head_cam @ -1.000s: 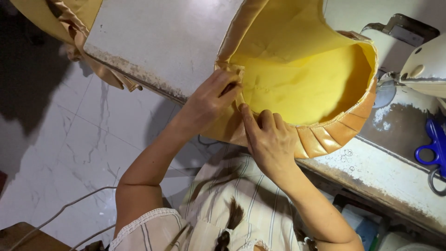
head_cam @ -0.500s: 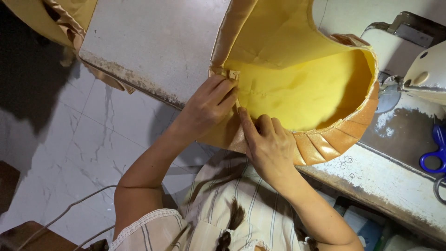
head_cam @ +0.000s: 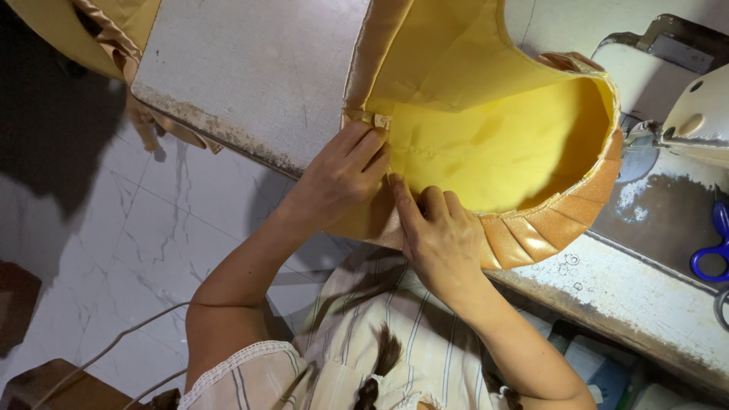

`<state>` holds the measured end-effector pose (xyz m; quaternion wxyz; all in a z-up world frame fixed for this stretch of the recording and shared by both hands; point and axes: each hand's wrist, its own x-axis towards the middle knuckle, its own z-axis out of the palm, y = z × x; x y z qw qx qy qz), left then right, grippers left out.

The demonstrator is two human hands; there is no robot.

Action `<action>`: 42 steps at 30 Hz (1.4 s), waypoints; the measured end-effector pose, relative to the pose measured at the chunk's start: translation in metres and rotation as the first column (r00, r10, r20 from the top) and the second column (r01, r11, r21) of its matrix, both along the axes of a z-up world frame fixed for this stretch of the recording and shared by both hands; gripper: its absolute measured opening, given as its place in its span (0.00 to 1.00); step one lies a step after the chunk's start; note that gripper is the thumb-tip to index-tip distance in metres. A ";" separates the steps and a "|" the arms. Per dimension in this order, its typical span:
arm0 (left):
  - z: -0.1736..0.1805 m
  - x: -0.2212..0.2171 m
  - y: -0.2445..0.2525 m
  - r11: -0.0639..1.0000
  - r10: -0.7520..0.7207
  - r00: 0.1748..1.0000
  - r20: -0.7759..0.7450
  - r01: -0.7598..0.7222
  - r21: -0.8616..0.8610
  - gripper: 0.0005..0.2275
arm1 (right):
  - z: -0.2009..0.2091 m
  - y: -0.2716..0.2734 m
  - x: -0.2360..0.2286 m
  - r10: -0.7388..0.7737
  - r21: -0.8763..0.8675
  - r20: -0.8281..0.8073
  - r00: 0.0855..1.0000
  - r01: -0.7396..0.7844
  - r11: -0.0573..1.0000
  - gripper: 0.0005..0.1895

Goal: A person is measuring the circumference of a pleated gold fabric component using a tape measure and making adjustments to the pleats at a sewing workstation.

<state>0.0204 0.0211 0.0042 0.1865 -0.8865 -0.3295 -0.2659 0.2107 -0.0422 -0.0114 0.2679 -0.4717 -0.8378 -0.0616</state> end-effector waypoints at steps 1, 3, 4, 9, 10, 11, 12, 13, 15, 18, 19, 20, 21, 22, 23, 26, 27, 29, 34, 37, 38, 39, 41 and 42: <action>0.000 0.000 0.000 1.000 -0.001 1.000 -0.001 0.001 -0.001 0.08 | 0.000 0.000 0.000 -0.001 -0.001 -0.001 1.000 0.001 1.000 0.18; -0.002 0.001 -0.001 1.000 0.007 1.000 -0.023 -0.007 0.010 0.08 | 0.000 0.000 0.000 -0.004 0.007 0.003 1.000 0.004 1.000 0.18; 0.000 0.001 0.000 1.000 0.007 1.000 -0.024 -0.007 0.006 0.08 | 0.001 0.000 0.000 -0.004 0.003 0.002 1.000 0.004 1.000 0.18; -0.016 -0.003 -0.002 0.998 -0.011 1.000 -0.024 0.009 -0.058 0.06 | 0.004 -0.003 0.002 -0.010 -0.007 -0.050 0.999 0.010 1.000 0.10; -0.004 0.000 -0.003 0.998 -0.008 1.000 -0.024 0.007 -0.058 0.06 | 0.003 -0.003 0.001 -0.008 -0.007 -0.050 0.999 0.007 1.000 0.10; 0.007 0.003 -0.004 0.998 0.067 0.993 -0.095 -0.068 -0.010 0.08 | 0.001 -0.003 0.001 -0.023 -0.001 -0.059 0.998 0.023 1.000 0.07; 0.018 0.006 -0.005 0.990 0.143 0.976 -0.162 -0.137 0.043 0.11 | 0.000 -0.004 0.001 -0.039 0.005 -0.068 0.997 0.039 0.999 0.03; 0.016 0.006 -0.006 0.989 0.144 0.976 -0.162 -0.139 0.043 0.11 | -0.003 -0.004 0.002 -0.038 0.005 -0.067 0.997 0.038 0.999 0.03; 0.013 0.007 -0.006 0.991 0.133 0.977 -0.169 -0.128 0.041 0.09 | -0.009 -0.004 0.003 -0.056 -0.013 -0.108 0.993 0.055 0.998 0.04; 0.001 0.005 -0.002 0.994 0.099 0.983 -0.155 -0.090 0.064 0.09 | -0.005 -0.002 0.002 -0.054 -0.026 -0.131 0.990 0.051 0.998 0.06; -0.005 0.003 0.000 0.994 0.100 0.983 -0.155 -0.091 0.063 0.09 | -0.004 -0.002 0.002 -0.053 -0.028 -0.130 0.990 0.050 0.998 0.06; -0.011 0.001 0.001 0.998 0.057 0.989 -0.140 -0.053 0.033 0.08 | -0.002 -0.001 0.001 -0.041 -0.021 -0.142 0.989 0.039 0.999 0.05; -0.017 -0.001 0.003 1.000 0.014 0.992 -0.124 -0.013 0.004 0.07 | -0.001 0.000 0.001 -0.030 -0.014 -0.153 0.988 0.028 1.000 0.05; -0.017 0.000 0.003 1.000 0.014 0.992 -0.124 -0.014 0.003 0.07 | 0.000 0.000 0.001 -0.029 -0.015 -0.153 0.988 0.027 1.000 0.05; -0.017 0.001 0.003 1.000 0.024 0.994 -0.108 -0.022 0.012 0.07 | 0.000 0.000 0.001 -0.032 -0.012 -0.152 0.988 0.031 0.999 0.06; -0.015 0.004 0.002 0.999 0.038 0.997 -0.073 -0.037 0.022 0.08 | 0.002 0.000 0.000 -0.041 -0.005 -0.146 0.988 0.041 0.999 0.07; -0.014 0.005 0.001 0.999 0.046 0.997 -0.054 -0.045 0.022 0.08 | 0.002 0.000 0.000 -0.046 0.000 -0.141 0.989 0.046 0.999 0.08; -0.014 0.004 0.001 0.999 0.047 0.998 -0.032 -0.046 0.007 0.08 | 0.001 0.001 -0.001 -0.054 0.007 -0.135 0.989 0.055 0.998 0.08; 0.015 0.006 -0.016 0.993 -0.004 0.996 0.088 0.014 -0.119 0.07 | -0.005 -0.002 0.002 -0.051 -0.031 -0.129 0.990 0.048 0.998 0.04; 0.029 0.016 -0.028 0.929 -0.055 0.966 0.251 0.142 -0.343 0.08 | -0.006 -0.001 0.003 -0.031 -0.009 -0.127 0.991 0.030 1.000 0.03; 0.026 0.018 -0.029 0.918 -0.059 0.957 0.283 0.163 -0.360 0.08 | -0.007 -0.001 0.003 -0.028 -0.019 -0.123 0.992 0.026 0.999 0.03; 0.023 0.020 -0.030 0.908 -0.062 0.947 0.314 0.184 -0.377 0.09 | -0.008 -0.002 0.004 -0.026 -0.029 -0.118 0.993 0.023 0.999 0.04; 0.025 0.022 -0.029 0.901 -0.068 0.943 0.327 0.199 -0.385 0.09 | -0.007 -0.002 0.004 -0.024 -0.020 -0.122 0.992 0.022 1.000 0.04; 0.025 0.023 -0.029 0.893 -0.076 0.938 0.339 0.216 -0.395 0.10 | -0.007 -0.003 0.004 -0.026 -0.014 -0.126 0.992 0.024 1.000 0.04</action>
